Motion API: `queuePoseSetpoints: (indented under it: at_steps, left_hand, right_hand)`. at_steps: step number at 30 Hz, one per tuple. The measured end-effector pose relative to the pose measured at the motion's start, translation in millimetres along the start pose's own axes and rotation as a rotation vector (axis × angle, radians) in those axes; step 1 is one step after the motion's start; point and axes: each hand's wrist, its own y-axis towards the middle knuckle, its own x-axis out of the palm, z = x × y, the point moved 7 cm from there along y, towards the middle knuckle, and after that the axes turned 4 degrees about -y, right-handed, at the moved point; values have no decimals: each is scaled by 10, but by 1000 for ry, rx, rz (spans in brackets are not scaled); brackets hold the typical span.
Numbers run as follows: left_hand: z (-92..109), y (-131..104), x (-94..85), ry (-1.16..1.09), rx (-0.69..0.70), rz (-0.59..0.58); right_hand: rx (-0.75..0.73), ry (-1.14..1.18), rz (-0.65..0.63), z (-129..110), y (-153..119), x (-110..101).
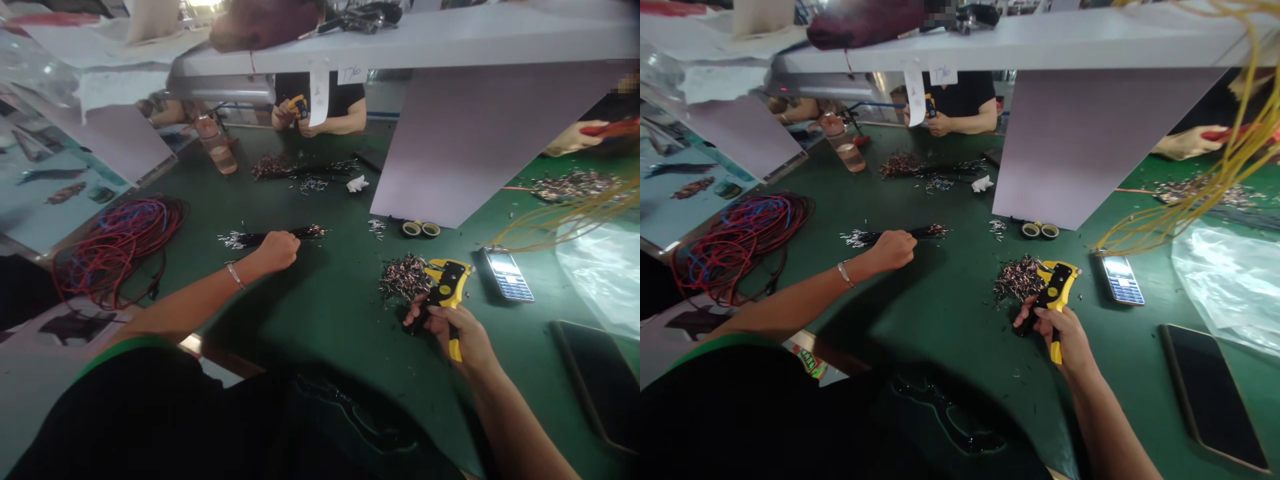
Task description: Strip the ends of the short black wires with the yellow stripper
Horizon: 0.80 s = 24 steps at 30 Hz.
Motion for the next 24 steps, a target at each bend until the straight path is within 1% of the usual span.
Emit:
queuePoseSetpoints:
  at_steps: [3, 6, 9, 11, 14, 16, 18, 20, 22, 24]
  left_hand:
    - [-58, -158, -3, -82, -76, 40]
    - [-138, -303, 51, -169, -186, 59]
    - [-215, -418, 105, -221, -243, 98]
    - [-315, -472, 119, -250, -284, 154]
    - [-576, -510, 132, -279, -391, 252]
    - [-759, -474, 164, -290, -427, 265]
    - [-879, -373, 205, -307, -370, 239]
    - [-971, -244, 278, -317, -317, 156]
    - [-1052, -121, 374, -364, -302, 51]
    - [-1120, -18, 415, -384, -303, 26]
  right_hand:
    - [-1, 4, -5, 10, 5, -10]
    - [3, 12, -9, 21, 8, -16]
    - [-1, -7, -11, 17, 3, -15]
    - [4, -12, -5, 19, -2, -18]
    - [19, 3, 9, 35, -3, -26]
    - [22, 14, 6, 44, 0, -25]
    - [15, 21, -8, 46, 4, -19]
    - [6, 22, -18, 45, 7, -16]
    - [5, 17, -16, 44, 9, -20]
    - [6, 8, -7, 41, 7, -25]
